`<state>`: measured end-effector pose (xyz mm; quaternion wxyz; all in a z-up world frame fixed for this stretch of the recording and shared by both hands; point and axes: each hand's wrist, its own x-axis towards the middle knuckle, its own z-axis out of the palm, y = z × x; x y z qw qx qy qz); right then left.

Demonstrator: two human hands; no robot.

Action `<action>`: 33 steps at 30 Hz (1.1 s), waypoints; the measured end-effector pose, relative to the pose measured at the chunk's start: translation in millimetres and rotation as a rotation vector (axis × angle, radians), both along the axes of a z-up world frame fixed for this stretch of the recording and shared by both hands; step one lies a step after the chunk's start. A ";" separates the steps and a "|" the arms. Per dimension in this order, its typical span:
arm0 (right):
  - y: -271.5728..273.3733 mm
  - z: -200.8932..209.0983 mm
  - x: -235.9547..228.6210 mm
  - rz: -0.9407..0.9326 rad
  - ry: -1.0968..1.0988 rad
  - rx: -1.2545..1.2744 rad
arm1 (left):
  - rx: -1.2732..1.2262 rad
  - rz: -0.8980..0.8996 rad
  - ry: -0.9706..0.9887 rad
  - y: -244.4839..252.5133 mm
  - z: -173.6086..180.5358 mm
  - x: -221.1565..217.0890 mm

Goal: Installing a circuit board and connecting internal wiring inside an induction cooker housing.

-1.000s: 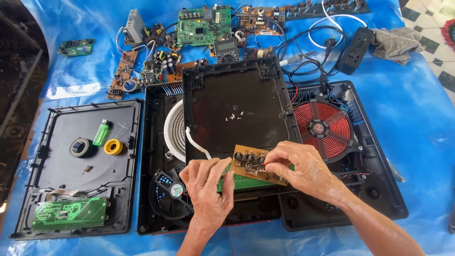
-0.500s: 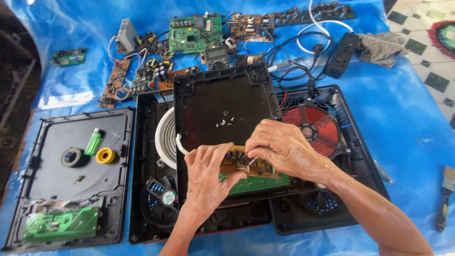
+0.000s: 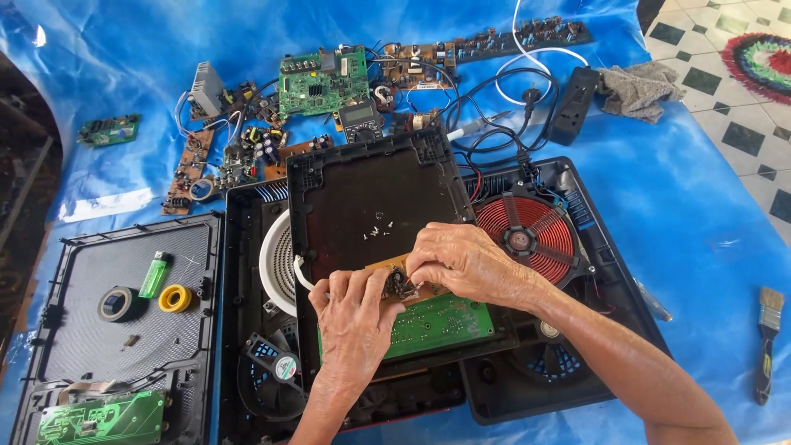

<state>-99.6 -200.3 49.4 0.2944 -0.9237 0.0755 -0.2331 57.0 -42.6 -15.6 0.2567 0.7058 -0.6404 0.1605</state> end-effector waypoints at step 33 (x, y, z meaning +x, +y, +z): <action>-20.7 -52.7 -2.3 -0.217 0.280 -0.097 | 0.023 -0.193 0.177 -46.2 -1.0 -2.6</action>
